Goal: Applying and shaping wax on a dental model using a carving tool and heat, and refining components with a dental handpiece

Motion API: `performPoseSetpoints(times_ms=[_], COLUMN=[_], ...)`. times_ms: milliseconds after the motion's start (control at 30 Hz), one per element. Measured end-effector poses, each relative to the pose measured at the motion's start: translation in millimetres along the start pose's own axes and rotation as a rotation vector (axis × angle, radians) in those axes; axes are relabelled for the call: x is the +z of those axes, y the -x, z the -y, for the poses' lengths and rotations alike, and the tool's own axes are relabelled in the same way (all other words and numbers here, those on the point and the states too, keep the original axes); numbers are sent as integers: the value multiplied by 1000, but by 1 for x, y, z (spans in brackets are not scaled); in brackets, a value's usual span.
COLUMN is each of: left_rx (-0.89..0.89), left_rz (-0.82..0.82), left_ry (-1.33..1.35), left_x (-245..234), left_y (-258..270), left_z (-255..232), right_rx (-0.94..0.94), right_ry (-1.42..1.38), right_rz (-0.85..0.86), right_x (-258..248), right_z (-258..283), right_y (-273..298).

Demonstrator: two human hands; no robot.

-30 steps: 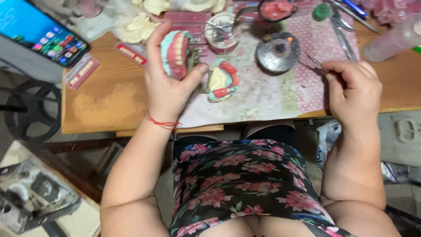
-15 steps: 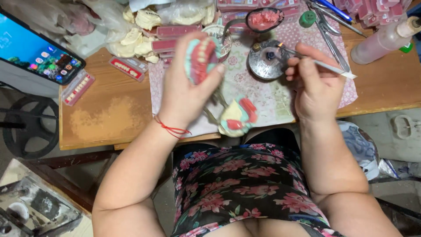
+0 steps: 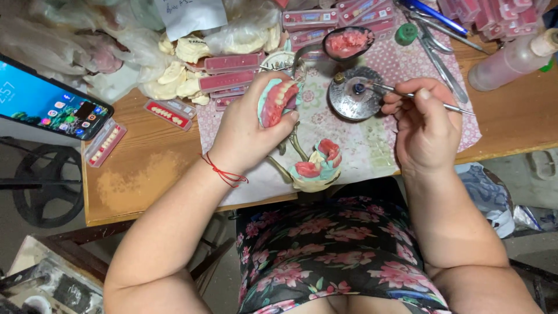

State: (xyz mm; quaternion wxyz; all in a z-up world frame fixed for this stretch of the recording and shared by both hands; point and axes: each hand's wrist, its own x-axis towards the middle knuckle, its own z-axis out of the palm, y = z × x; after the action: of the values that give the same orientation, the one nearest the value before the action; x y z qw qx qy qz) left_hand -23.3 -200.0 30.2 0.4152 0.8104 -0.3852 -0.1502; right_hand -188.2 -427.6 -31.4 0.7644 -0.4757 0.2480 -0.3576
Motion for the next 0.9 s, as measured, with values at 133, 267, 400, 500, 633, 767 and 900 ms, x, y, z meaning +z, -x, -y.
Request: performPoseSetpoints(times_ms=[133,267,400,500,633,767,900], left_rx=[-4,3,-5,-52,-62,-3,0], left_rz=[-42,-56,-59,-29,28,91,117], left_ry=[35,110,151,143,155,212,140], left_x=[3,11,23,27,23,12,10], left_y=[2,2,1,-1,-2,1,-1], left_z=[9,14,26,29,21,8,-2], right_rx=[-25,-31,-23,-30,-44,-24,-25], right_ry=[4,10,5,3,4,21,9], right_rz=[15,13,-2,9,8,11,18], right_x=[-1,-2,-1,-2,-3,-2,-3], right_z=[-2,-3,-3,-4,-4,-2,-3], right_y=[0,0,1,2,2,4,4])
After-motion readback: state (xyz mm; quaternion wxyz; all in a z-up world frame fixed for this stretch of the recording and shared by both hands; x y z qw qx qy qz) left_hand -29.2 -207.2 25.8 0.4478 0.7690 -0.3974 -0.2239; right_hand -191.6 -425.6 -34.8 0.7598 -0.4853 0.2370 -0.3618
